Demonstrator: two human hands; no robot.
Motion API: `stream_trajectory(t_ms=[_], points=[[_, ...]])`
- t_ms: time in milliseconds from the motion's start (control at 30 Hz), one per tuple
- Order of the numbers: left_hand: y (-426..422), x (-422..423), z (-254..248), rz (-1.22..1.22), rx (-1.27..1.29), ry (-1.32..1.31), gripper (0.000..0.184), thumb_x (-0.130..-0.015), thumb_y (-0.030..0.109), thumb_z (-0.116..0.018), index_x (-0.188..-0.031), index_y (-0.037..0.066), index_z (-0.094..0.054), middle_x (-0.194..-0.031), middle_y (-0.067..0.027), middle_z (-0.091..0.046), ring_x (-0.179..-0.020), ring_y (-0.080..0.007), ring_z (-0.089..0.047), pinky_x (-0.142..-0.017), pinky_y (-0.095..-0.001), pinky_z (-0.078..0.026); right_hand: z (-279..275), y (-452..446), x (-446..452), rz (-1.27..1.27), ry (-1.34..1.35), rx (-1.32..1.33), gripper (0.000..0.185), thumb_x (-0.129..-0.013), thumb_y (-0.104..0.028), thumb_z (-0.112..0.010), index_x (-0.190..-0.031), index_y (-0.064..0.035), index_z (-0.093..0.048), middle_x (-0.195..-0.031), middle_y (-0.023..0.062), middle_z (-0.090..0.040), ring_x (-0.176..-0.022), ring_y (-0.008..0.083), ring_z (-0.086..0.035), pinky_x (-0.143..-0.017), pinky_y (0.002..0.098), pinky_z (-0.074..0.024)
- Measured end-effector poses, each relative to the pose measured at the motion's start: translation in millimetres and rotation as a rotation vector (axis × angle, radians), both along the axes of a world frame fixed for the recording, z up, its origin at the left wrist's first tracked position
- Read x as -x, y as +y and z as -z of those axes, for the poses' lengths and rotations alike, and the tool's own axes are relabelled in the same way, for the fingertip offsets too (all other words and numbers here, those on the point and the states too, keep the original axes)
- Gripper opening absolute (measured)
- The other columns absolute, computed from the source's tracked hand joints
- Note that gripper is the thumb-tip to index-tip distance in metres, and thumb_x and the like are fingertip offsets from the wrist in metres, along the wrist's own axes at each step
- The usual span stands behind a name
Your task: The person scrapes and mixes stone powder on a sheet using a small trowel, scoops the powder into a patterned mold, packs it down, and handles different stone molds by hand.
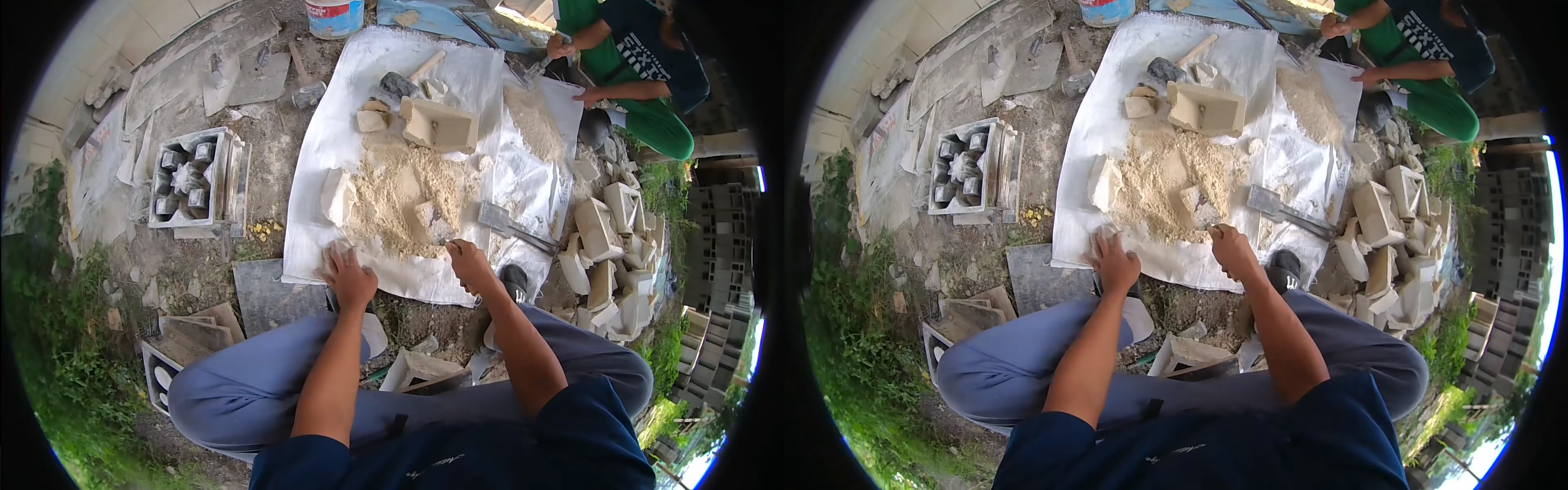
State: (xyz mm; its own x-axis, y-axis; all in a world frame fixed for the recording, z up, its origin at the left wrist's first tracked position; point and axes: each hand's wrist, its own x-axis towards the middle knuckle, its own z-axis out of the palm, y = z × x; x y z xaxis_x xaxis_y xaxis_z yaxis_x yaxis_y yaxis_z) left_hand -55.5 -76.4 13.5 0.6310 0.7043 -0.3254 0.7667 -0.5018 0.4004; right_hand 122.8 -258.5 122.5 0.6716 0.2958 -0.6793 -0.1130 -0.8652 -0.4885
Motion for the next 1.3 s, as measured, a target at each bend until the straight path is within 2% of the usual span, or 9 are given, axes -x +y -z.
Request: stream_trajectory(t_ms=[67, 200, 367, 467, 567, 800, 1000, 1100, 1300], points=[[-0.4, 7.1, 2.1, 0.009, -0.002, 0.010, 0.060, -0.086, 0.023, -0.058, -0.143, 0.007, -0.051, -0.165, -0.0227, -0.022, -0.156, -0.0431, -0.012, -0.117, -0.0758, 0.002, 5.6, -15.8, 11.2, 0.007, -0.059, -0.017, 0.038, -0.107, -0.035, -0.046, -0.112, -0.0032, -0.065, -0.064, 0.0191, -0.064, -0.045, 0.0331, -0.062, -0.043, 0.0457, -0.0502], [-1.0, -0.9, -2.8, 0.016, -0.041, 0.014, 0.059, -0.085, 0.023, -0.059, -0.141, 0.007, -0.052, -0.164, -0.0230, -0.022, -0.155, -0.0432, -0.013, -0.116, -0.0769, -0.001, 61.7, -33.0, 43.8, 0.049, -0.258, -0.074, 0.034, -0.105, -0.032, -0.052, -0.119, -0.0048, -0.067, -0.103, 0.0335, -0.068, -0.106, 0.0540, -0.062, -0.091, 0.0553, -0.0500], [-1.3, 1.2, 3.4, 0.040, -0.076, -0.002, 0.058, -0.085, 0.022, -0.060, -0.140, 0.007, -0.052, -0.164, -0.0231, -0.022, -0.155, -0.0433, -0.013, -0.115, -0.0781, -0.004, 11.5, 21.2, -14.2, -0.042, -0.050, 0.013, 0.038, -0.105, -0.037, -0.050, -0.114, -0.0033, -0.065, -0.076, 0.0221, -0.069, -0.047, 0.0300, -0.062, -0.044, 0.0418, -0.0501], [0.7, 3.4, 5.5, 0.040, -0.075, 0.004, 0.058, -0.085, 0.022, -0.060, -0.140, 0.007, -0.052, -0.164, -0.0231, -0.022, -0.155, -0.0434, -0.013, -0.115, -0.0787, -0.005, 21.4, 5.0, -46.0, -0.349, -0.431, 0.093, 0.033, -0.102, -0.024, -0.051, -0.127, -0.0060, -0.062, -0.093, 0.0276, -0.071, -0.081, 0.0446, -0.070, -0.074, 0.0530, -0.0550], [-1.2, 1.7, 3.4, 0.031, -0.055, 0.015, 0.059, -0.085, 0.022, -0.060, -0.142, 0.007, -0.051, -0.164, -0.0233, -0.022, -0.155, -0.0434, -0.013, -0.115, -0.0781, -0.004, 20.4, -21.7, -51.9, -0.255, -0.542, -0.025, 0.041, -0.098, -0.016, -0.054, -0.137, -0.0066, -0.056, -0.102, 0.0289, -0.070, -0.096, 0.0498, -0.066, -0.087, 0.0563, -0.0510], [1.2, -0.7, -3.6, 0.030, -0.017, 0.061, 0.060, -0.086, 0.022, -0.058, -0.144, 0.006, -0.049, -0.165, -0.0234, -0.019, -0.156, -0.0429, -0.009, -0.117, -0.0761, -0.002, 76.6, -18.6, -31.7, 0.139, -0.386, 0.068, 0.034, -0.098, -0.015, -0.054, -0.130, -0.0025, -0.060, -0.093, 0.0311, -0.070, -0.088, 0.0513, -0.067, -0.076, 0.0568, -0.0529], [1.4, -2.5, -5.3, 0.027, -0.010, 0.069, 0.060, -0.087, 0.023, -0.057, -0.144, 0.006, -0.049, -0.165, -0.0229, -0.019, -0.156, -0.0427, -0.010, -0.117, -0.0756, -0.001, 48.4, 35.5, 28.2, 0.547, -0.188, -0.211, 0.021, -0.101, -0.018, -0.055, -0.112, -0.0026, -0.063, -0.072, 0.0195, -0.066, -0.051, 0.0287, -0.063, -0.048, 0.0428, -0.0487], [1.5, -2.7, -6.8, 0.038, -0.002, 0.062, 0.061, -0.087, 0.022, -0.057, -0.144, 0.006, -0.049, -0.165, -0.0229, -0.020, -0.156, -0.0427, -0.010, -0.117, -0.0757, -0.002, 49.7, 35.3, 13.3, 0.107, -0.353, -0.248, 0.025, -0.098, -0.016, -0.060, -0.119, -0.0024, -0.062, -0.084, 0.0255, -0.070, -0.076, 0.0441, -0.069, -0.067, 0.0494, -0.0536], [0.6, 0.9, -1.0, 0.029, -0.027, 0.031, 0.060, -0.086, 0.022, -0.058, -0.143, 0.006, -0.049, -0.164, -0.0238, -0.021, -0.155, -0.0434, -0.012, -0.116, -0.0763, -0.003, 35.5, -7.6, 45.7, 0.205, -0.458, -0.108, 0.038, -0.097, -0.014, -0.060, -0.132, 0.0012, -0.057, -0.103, 0.0310, -0.069, -0.096, 0.0495, -0.067, -0.080, 0.0510, -0.0534]])
